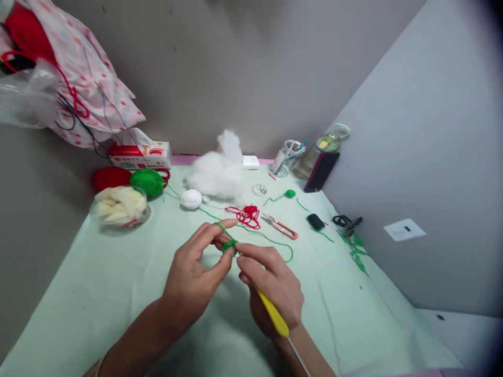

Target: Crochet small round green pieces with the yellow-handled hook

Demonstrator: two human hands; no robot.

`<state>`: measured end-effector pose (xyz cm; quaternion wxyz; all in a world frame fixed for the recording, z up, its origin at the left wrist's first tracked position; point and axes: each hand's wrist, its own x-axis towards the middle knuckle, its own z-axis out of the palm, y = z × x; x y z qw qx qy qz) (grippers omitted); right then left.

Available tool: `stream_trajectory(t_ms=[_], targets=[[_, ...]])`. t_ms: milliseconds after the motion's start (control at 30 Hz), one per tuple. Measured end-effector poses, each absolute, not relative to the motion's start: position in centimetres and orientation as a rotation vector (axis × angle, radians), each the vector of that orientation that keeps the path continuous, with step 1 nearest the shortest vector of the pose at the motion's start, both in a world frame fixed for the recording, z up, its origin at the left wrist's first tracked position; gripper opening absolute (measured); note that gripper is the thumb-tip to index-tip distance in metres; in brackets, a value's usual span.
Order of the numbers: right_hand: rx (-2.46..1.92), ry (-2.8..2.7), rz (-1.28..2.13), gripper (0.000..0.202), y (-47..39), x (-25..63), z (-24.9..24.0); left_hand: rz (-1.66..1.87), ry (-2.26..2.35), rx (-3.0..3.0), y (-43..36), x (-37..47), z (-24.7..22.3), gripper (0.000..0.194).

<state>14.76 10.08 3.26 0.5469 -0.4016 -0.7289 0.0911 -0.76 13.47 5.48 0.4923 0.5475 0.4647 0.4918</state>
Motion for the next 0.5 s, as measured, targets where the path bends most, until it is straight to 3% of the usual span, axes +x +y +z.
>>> stream_trajectory(t_ms=[300,500], targets=[[-1.043,-1.718,-0.113,0.065,9.9,14.3,2.0,0.992,0.695,0.605,13.0,-0.2,5.8,0.046],[-0.936,-1.276,0.511,0.025,10.5,14.5,4.3,0.934,0.648,0.505,14.1,-1.2,6.2,0.036]])
